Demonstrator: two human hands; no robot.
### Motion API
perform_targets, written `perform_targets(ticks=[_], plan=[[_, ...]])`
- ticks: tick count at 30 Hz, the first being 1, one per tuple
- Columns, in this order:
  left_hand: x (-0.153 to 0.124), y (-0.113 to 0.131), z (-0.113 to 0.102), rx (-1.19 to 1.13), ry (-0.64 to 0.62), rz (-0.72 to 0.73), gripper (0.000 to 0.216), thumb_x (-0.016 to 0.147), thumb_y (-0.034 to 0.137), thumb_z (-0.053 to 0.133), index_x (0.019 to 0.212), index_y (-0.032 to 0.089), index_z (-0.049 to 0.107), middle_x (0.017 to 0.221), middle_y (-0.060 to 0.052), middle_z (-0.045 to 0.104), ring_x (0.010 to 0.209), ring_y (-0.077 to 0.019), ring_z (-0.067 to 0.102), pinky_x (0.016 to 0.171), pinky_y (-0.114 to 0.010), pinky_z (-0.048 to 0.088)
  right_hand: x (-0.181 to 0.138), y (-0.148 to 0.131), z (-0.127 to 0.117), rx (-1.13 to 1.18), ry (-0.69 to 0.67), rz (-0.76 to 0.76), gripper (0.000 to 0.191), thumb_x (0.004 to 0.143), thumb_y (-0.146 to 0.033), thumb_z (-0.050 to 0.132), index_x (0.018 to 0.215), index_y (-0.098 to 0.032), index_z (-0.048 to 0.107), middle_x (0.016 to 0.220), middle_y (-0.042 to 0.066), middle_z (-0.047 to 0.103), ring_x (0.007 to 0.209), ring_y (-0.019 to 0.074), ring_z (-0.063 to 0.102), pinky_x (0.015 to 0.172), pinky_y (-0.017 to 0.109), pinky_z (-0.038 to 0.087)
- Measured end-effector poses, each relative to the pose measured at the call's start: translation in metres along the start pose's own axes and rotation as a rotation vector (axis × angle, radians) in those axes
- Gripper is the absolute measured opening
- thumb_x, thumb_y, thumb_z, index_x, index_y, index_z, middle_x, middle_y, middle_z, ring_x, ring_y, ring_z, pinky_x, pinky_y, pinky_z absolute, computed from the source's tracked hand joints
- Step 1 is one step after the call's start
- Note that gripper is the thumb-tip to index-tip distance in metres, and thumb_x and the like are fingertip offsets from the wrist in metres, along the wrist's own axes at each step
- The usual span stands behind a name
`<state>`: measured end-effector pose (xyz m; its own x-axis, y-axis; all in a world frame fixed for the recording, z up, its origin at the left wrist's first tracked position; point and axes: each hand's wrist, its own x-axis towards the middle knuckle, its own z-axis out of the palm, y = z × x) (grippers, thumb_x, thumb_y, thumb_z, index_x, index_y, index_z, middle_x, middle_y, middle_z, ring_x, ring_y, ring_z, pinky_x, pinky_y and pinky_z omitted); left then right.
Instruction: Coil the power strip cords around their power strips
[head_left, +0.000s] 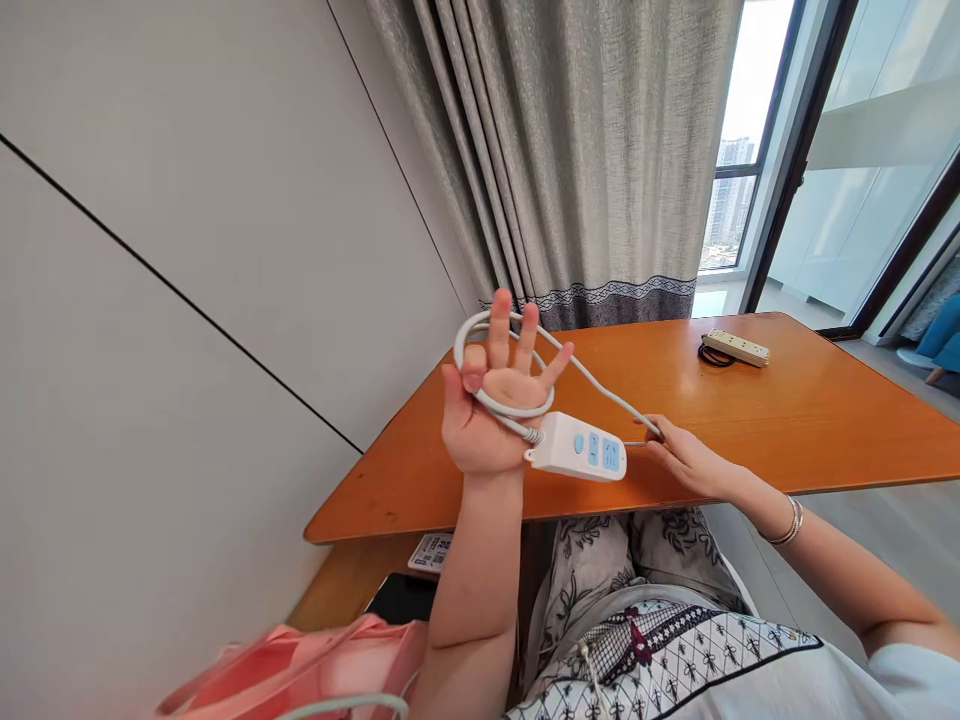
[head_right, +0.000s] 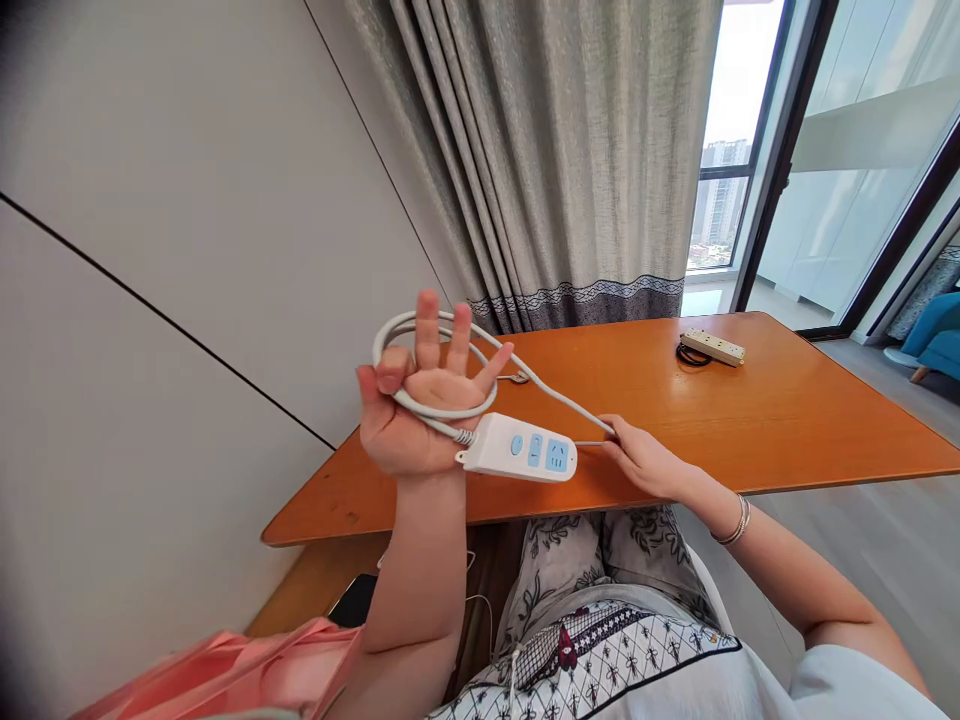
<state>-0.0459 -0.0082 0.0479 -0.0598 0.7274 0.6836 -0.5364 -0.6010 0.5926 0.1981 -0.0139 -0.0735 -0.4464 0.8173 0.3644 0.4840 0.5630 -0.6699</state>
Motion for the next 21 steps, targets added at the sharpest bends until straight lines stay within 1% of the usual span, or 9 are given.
perform_targets(ticks=[3, 5, 6, 7, 8, 10, 14, 17, 21], plan=[[0.005, 0.003, -0.012, -0.005, 0.037, 0.066, 0.033, 0.093, 0.060, 0.048, 0.087, 0.031, 0.061, 0.149, 0.004, 0.052, 0.148, -0.0286, 0.034, 0.103, -0.058, 0.050, -0.005, 0.014, -0.008, 0.054, 0.295, -0.014, 0.029, 0.102, -0.037, 0.037, 0.122, -0.020, 0.051, 0.086, 0.004, 0.061, 0.071, 0.0161, 0.060, 0.066, 0.030, 0.050], [0.006, 0.003, -0.017, -0.005, 0.055, 0.077, 0.033, 0.093, 0.059, 0.049, 0.085, 0.029, 0.061, 0.148, 0.003, 0.053, 0.148, -0.0282, 0.034, 0.103, -0.055, 0.051, -0.005, 0.015, -0.017, 0.017, 0.505, -0.062, 0.027, 0.102, -0.036, 0.038, 0.116, -0.021, 0.056, 0.078, 0.002, 0.058, 0.064, 0.0153, 0.056, 0.060, 0.028, 0.046], [0.006, 0.002, -0.018, -0.003, 0.063, 0.072, 0.034, 0.092, 0.060, 0.050, 0.084, 0.028, 0.061, 0.147, 0.002, 0.054, 0.148, -0.0284, 0.035, 0.102, -0.053, 0.052, -0.004, 0.012, -0.023, -0.048, 0.567, -0.089, 0.027, 0.102, -0.035, 0.039, 0.113, -0.021, 0.059, 0.075, 0.002, 0.056, 0.062, 0.0153, 0.054, 0.058, 0.028, 0.045], [0.005, 0.000, -0.018, -0.001, 0.071, 0.063, 0.035, 0.091, 0.060, 0.051, 0.083, 0.028, 0.061, 0.146, 0.002, 0.055, 0.147, -0.0288, 0.037, 0.101, -0.052, 0.054, -0.003, 0.007, -0.029, -0.133, 0.584, -0.115, 0.027, 0.101, -0.033, 0.040, 0.110, -0.021, 0.063, 0.074, 0.002, 0.056, 0.062, 0.0155, 0.053, 0.059, 0.028, 0.044], [0.004, -0.001, -0.018, 0.000, 0.074, 0.049, 0.036, 0.091, 0.061, 0.052, 0.081, 0.027, 0.060, 0.145, 0.001, 0.056, 0.145, -0.0294, 0.040, 0.099, -0.051, 0.055, -0.001, 0.001, -0.034, -0.224, 0.556, -0.138, 0.028, 0.101, -0.031, 0.041, 0.109, -0.021, 0.066, 0.075, 0.003, 0.057, 0.063, 0.0157, 0.053, 0.060, 0.029, 0.044], [0.001, -0.004, -0.015, -0.009, 0.054, 0.007, 0.038, 0.089, 0.062, 0.054, 0.078, 0.026, 0.058, 0.142, 0.000, 0.058, 0.141, -0.0310, 0.045, 0.094, -0.050, 0.058, 0.004, -0.015, -0.042, -0.403, 0.419, -0.174, 0.030, 0.100, -0.027, 0.041, 0.108, -0.021, 0.070, 0.077, 0.005, 0.059, 0.063, 0.0152, 0.054, 0.061, 0.028, 0.043], [-0.006, -0.011, -0.010, -0.041, -0.049, -0.112, 0.044, 0.087, 0.063, 0.058, 0.071, 0.022, 0.053, 0.139, -0.004, 0.059, 0.134, -0.0341, 0.052, 0.089, -0.051, 0.060, 0.013, -0.052, -0.045, -0.645, 0.191, -0.318, 0.030, 0.100, -0.030, 0.045, 0.101, -0.021, 0.074, 0.074, 0.004, 0.059, 0.059, 0.0121, 0.050, 0.054, 0.025, 0.034], [-0.009, -0.017, -0.010, -0.050, -0.122, -0.199, 0.048, 0.085, 0.063, 0.061, 0.067, 0.020, 0.050, 0.141, -0.006, 0.058, 0.133, -0.0356, 0.054, 0.094, -0.052, 0.057, 0.015, -0.077, -0.045, -0.637, 0.108, -0.512, 0.030, 0.102, -0.031, 0.045, 0.096, -0.021, 0.073, 0.069, 0.002, 0.057, 0.056, 0.0105, 0.047, 0.052, 0.025, 0.030], [-0.010, -0.026, -0.010, -0.099, -0.227, -0.302, 0.049, 0.082, 0.057, 0.070, 0.063, 0.017, 0.048, 0.142, -0.008, 0.057, 0.127, -0.0356, 0.060, 0.099, -0.049, 0.054, 0.016, -0.104, -0.052, -0.485, 0.109, -0.682, 0.027, 0.103, -0.031, 0.046, 0.097, -0.019, 0.070, 0.069, 0.000, 0.057, 0.059, 0.0098, 0.050, 0.055, 0.024, 0.035]])
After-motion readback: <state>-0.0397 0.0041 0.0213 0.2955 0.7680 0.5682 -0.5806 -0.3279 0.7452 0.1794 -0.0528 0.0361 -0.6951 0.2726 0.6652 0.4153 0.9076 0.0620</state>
